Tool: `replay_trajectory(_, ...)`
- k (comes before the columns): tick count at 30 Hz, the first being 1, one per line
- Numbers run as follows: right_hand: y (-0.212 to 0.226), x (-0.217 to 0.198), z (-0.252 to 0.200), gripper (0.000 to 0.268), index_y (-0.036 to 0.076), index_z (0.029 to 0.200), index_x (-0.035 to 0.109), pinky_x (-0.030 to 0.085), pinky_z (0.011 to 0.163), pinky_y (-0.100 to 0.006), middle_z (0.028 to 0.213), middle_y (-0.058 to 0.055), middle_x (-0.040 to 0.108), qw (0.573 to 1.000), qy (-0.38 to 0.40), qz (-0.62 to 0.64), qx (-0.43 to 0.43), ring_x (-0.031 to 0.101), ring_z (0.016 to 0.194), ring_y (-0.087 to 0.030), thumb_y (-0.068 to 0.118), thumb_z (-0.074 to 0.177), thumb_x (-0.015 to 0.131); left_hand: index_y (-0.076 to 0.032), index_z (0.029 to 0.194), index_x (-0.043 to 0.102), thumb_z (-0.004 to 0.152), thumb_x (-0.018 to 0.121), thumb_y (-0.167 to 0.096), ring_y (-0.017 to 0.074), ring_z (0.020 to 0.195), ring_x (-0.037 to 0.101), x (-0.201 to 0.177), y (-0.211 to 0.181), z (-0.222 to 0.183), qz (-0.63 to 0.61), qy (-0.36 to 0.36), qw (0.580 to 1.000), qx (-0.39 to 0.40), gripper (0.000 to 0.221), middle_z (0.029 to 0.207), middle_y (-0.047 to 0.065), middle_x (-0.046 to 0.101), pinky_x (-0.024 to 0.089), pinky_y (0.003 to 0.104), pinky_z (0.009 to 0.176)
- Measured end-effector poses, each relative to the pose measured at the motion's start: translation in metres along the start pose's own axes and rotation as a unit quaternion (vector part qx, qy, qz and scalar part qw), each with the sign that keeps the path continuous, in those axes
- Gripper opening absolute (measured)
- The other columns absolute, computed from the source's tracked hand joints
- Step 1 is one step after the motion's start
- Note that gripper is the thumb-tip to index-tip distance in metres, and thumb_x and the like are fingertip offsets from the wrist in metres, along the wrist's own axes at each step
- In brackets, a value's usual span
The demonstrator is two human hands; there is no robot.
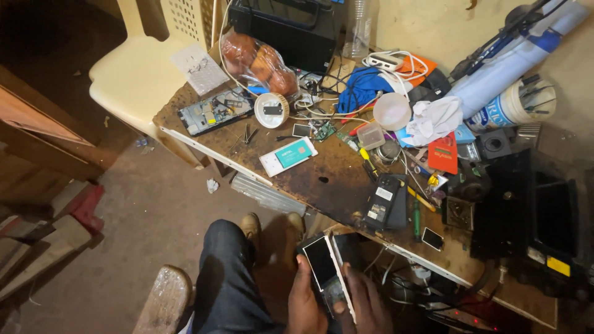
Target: Disassembling a mobile phone and soldering components on its circuit board at a repair workbench.
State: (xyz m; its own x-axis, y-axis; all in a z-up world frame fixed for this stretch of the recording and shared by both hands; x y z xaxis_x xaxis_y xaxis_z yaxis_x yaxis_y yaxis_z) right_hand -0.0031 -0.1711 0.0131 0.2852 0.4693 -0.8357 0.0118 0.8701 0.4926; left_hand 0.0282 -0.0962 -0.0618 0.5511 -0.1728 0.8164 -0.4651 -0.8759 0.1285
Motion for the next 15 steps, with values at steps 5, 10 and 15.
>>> replay_trajectory(5, 0.002, 0.005, -0.006, 0.077, 0.027, 0.148, 0.062, 0.060, 0.079, -0.043, 0.144, -0.003, 0.068, 0.999, 0.014, -0.028, 0.012, 0.072, 0.121, -0.029, 0.070, 0.096, 0.024, 0.005, 0.122, 0.071, 0.094, 0.055, -0.063, 0.0367, 0.091, 0.072, -0.010, -0.006, 0.003, 0.040, -0.018, 0.997, 0.062, 0.075, 0.104, 0.026, 0.075, 0.058, 0.047, 0.082)
replay_trajectory(10, 0.019, -0.005, -0.006, 0.087, 0.028, 0.141, 0.067, 0.062, 0.068, -0.038, 0.133, -0.004, 0.072, 0.997, -0.049, -0.054, 0.012, 0.079, 0.101, -0.021, 0.078, 0.096, 0.012, 0.001, 0.141, 0.069, 0.097, 0.050, -0.055, 0.0399, 0.101, 0.073, 0.006, -0.016, -0.014, 0.068, -0.068, 0.994, 0.052, 0.074, 0.126, 0.028, 0.076, 0.059, 0.047, 0.079)
replay_trajectory(15, 0.032, -0.005, -0.004, 0.090, 0.019, 0.144, 0.064, 0.061, 0.084, -0.041, 0.135, -0.008, 0.070, 0.989, -0.083, -0.083, -0.093, 0.074, 0.115, -0.029, 0.076, 0.102, 0.008, -0.004, 0.138, 0.069, 0.093, 0.055, -0.066, 0.0312, 0.107, 0.072, 0.019, -0.003, -0.014, 0.028, 0.036, 0.997, -0.061, 0.078, 0.123, 0.018, 0.075, 0.059, 0.041, 0.092)
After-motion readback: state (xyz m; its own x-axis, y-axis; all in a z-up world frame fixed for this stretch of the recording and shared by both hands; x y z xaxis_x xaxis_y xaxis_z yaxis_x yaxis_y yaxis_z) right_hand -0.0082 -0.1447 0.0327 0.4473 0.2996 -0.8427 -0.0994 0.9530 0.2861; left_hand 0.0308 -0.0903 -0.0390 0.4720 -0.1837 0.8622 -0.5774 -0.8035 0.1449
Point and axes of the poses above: each hand's wrist, its own z-axis towards the middle knuckle, its own x-axis out of the palm, y = z × x, the point moved 8 cm from there along z, towards the middle knuckle
